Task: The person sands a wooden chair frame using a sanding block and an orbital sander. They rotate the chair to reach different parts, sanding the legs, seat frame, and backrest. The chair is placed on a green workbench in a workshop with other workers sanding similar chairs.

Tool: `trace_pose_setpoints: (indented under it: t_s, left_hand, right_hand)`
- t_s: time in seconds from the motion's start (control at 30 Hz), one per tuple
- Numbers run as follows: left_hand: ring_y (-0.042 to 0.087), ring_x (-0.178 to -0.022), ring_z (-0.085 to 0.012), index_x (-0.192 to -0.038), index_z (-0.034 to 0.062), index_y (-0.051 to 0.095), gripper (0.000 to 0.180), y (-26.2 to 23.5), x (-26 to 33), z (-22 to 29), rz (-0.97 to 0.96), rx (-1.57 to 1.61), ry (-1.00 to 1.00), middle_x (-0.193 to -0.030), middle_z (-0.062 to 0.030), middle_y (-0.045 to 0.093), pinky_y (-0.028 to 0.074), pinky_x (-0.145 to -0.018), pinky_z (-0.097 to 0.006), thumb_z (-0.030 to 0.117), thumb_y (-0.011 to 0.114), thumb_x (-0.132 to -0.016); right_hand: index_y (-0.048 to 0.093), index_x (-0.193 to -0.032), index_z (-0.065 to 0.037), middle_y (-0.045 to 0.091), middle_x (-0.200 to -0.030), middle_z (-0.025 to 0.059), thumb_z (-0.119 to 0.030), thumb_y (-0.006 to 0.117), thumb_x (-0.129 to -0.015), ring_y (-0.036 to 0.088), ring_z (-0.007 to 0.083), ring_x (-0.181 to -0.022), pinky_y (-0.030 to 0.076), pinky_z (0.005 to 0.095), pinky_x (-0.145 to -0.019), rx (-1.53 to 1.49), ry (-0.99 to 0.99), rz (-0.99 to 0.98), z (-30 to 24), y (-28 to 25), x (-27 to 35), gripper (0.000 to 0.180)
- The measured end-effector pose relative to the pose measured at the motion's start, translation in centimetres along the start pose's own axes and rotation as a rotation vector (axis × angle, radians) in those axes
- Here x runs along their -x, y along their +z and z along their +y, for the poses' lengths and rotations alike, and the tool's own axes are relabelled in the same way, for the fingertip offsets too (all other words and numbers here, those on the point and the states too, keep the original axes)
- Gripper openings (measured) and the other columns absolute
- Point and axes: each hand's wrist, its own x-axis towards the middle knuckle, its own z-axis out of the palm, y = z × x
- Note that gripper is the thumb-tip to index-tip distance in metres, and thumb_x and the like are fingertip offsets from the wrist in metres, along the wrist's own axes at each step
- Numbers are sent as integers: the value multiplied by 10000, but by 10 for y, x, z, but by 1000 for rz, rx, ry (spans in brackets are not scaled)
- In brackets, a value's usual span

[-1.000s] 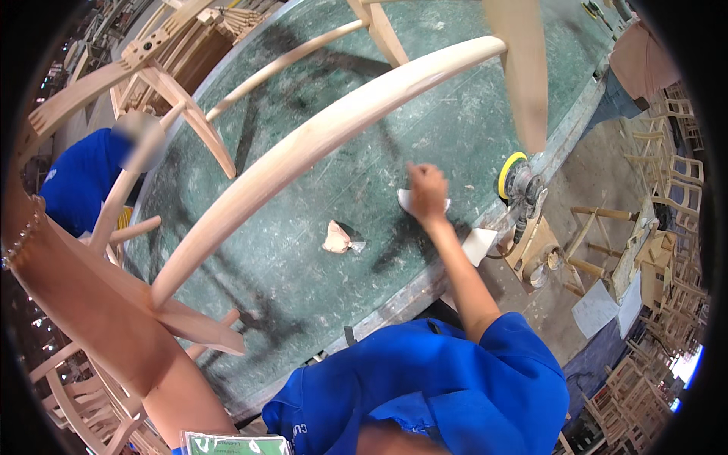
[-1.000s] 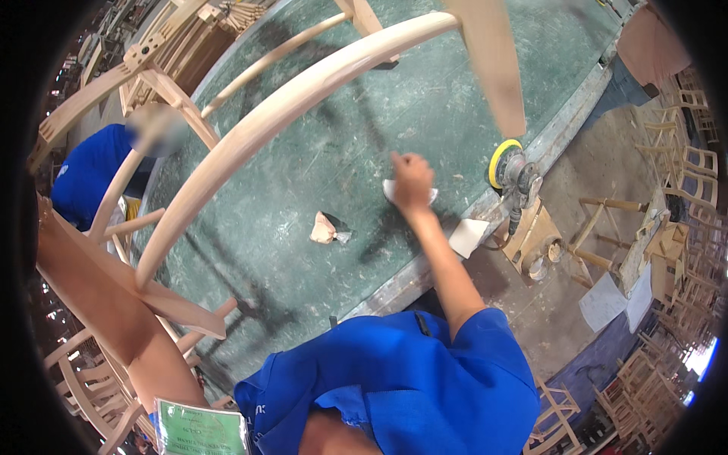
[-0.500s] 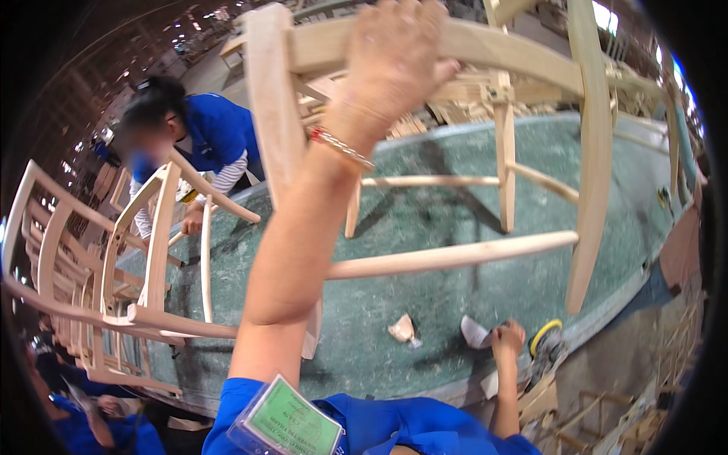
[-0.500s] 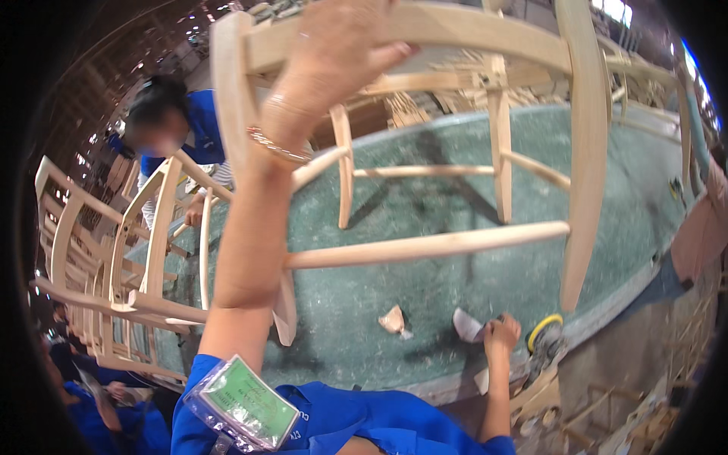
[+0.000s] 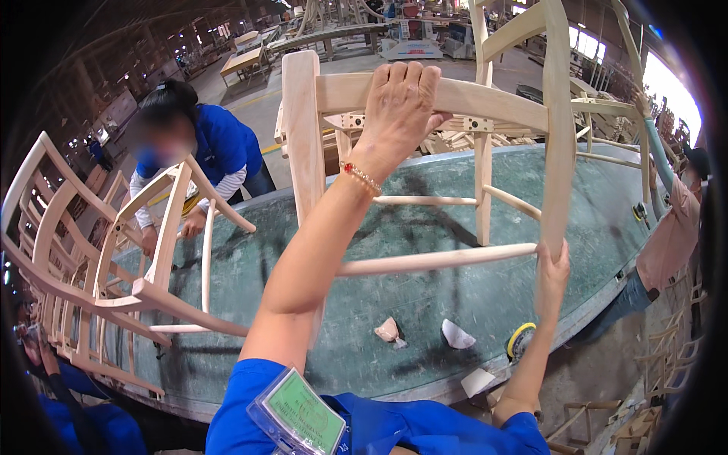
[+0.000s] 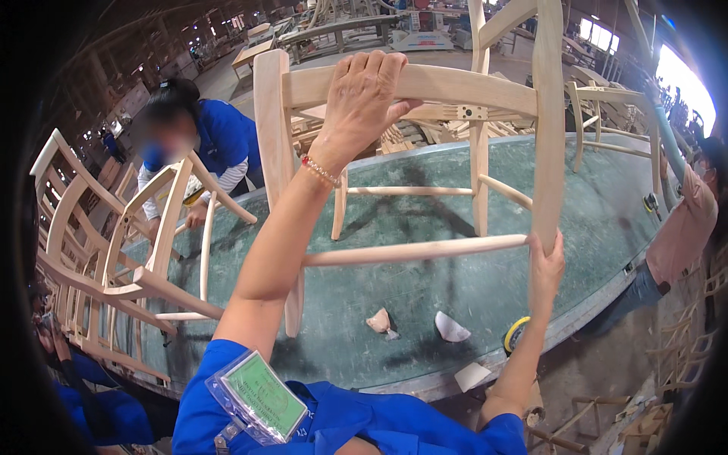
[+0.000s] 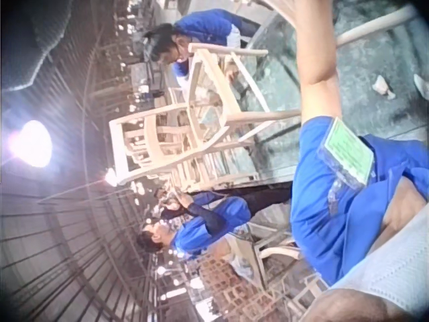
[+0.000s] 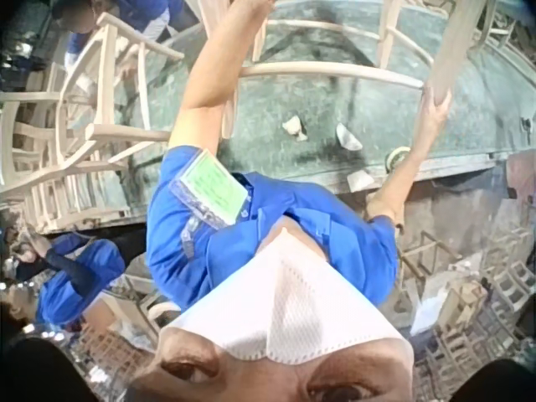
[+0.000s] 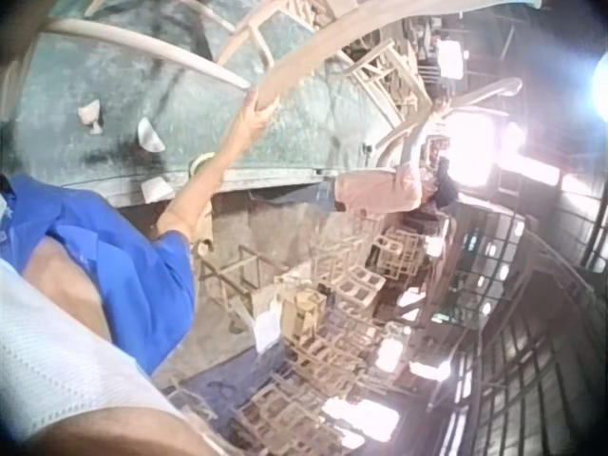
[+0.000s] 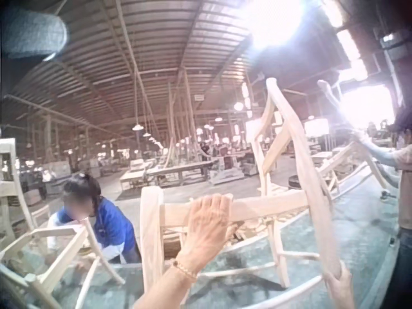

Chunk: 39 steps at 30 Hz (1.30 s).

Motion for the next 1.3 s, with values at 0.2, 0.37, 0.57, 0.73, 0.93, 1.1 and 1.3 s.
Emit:
trace_pose_setpoints:
  t_s: [0.2, 0.37, 0.57, 0.73, 0.93, 1.1, 1.3]
  left_hand:
    - [245, -1388, -201, -1451, 91, 286, 836, -7, 12, -41, -73, -332, 65, -1460, -66, 345, 96, -1164, -420, 676, 404, -865]
    - [198, -1431, -222, -1478, 94, 271, 853, -58, 50, -68, -396, -702, 46, -1514, -102, 303, 29, -1170, -482, 700, 328, -880]
    - [294, -1388, -245, -1380, 46, 436, 698, -78, 103, -41, -419, -356, -44, -1480, -116, 367, 95, -1138, -535, 563, 452, -912]
    - [533, -1152, -223, -1234, 0, 551, 490, -85, 230, 0, -93, 749, -960, -1211, -173, 567, 430, -940, -382, 335, 626, -884]
    - [545, -517, -107, -1042, -1, 618, 338, -115, 312, 46, -439, 1257, -1395, -625, -29, 570, 446, -483, -259, 295, 625, -880]
    - [474, -453, -89, -782, 32, 542, 298, -125, 366, 106, -223, 1129, -1393, -562, -5, 503, 367, -410, -234, 294, 664, -858]
    - [485, -472, -104, -861, 42, 501, 545, -88, 370, 157, -171, 1267, -1390, -631, -27, 508, 372, -385, -232, 535, 715, -773]
  right_hand:
    - [620, -1121, -46, 681, -897, 157, -547, 523, -906, 670, 298, -854, 498, 388, -742, 185, -228, 115, 44, 12, -35, 554]
    - [622, -1151, -70, 692, -916, 183, -605, 447, -912, 672, 353, -894, 502, 425, -761, 263, -179, 113, 41, 12, -47, 612]
    - [621, -1168, -112, 698, -934, 168, -654, 460, -879, 673, 345, -911, 510, 419, -767, 282, -191, 130, 36, 15, -55, 635]
    - [568, -1234, -127, 697, -991, 146, -606, 610, -818, 671, 325, -938, 511, 402, -787, 225, -190, 119, 29, 20, -38, 637]
    - [526, -1262, -86, 680, -1028, 131, -462, 746, -768, 664, 252, -946, 510, 358, -788, 78, -205, 180, 68, -2, -4, 659]
    - [534, -1208, -14, 645, -997, 88, -371, 758, -773, 610, 158, -905, 496, 301, -768, -258, -197, 157, 118, -24, 17, 605]
    - [552, -1169, -6, 644, -947, 75, -221, 698, -804, 596, 140, -856, 490, 293, -751, -29, -205, 255, 146, -52, -17, 449]
